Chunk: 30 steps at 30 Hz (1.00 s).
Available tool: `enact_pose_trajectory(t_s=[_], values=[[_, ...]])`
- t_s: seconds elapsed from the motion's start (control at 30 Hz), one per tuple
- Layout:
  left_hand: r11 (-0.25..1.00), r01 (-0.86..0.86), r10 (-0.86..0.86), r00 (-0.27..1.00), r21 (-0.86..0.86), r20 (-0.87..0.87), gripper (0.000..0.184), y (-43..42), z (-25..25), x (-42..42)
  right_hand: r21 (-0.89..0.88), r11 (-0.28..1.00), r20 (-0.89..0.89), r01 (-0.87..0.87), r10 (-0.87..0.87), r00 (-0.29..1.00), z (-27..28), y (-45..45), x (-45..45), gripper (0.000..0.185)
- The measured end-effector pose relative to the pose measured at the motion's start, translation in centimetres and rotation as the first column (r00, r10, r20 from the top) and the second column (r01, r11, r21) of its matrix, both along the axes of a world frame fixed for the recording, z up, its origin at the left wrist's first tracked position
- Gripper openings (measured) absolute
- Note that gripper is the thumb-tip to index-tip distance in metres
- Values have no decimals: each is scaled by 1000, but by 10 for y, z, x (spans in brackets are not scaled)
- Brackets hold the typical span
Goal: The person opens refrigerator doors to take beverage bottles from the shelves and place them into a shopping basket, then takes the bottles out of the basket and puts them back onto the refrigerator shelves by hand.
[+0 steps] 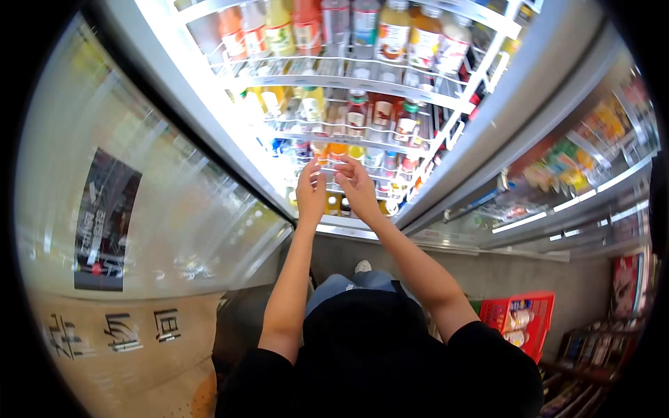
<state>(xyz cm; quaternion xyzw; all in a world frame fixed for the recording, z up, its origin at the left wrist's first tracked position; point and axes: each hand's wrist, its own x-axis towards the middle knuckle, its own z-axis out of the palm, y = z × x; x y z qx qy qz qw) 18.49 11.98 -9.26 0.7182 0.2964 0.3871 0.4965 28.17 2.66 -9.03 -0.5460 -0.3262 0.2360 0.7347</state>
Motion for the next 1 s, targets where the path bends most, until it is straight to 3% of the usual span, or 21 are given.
enact_pose_trajectory(t_s=[0.13,0.3,0.4,0.5,0.6,0.73,0.93,1.0], values=[[978,206,-203,975,-28,93,41,-54,6,14,-9,990,31,144,-144,989,15,-70,-2,43],[934,335,-319,938,-122,133,36,-110,6,0,22,953,-19,303,-303,953,18,-138,-25,39],[835,519,-479,849,-182,222,30,-189,-4,-8,39,862,-35,505,-504,863,1,-227,-60,33],[743,620,-587,785,-253,200,28,-247,-1,-23,-9,815,-109,580,-577,809,-5,-286,-93,31],[664,718,-702,694,-207,157,28,-299,-5,-42,-40,746,-75,664,-665,743,-14,-339,-117,29],[559,777,-770,616,-290,167,29,-338,-2,-62,-77,669,-131,739,-742,658,-14,-392,-135,28],[552,777,-783,608,-302,133,28,-374,-18,-65,-74,559,-118,826,-828,549,-14,-454,-148,28],[490,810,-827,549,-321,123,29,-403,-21,-58,-77,522,-152,849,-848,507,-14,-483,-152,29]])
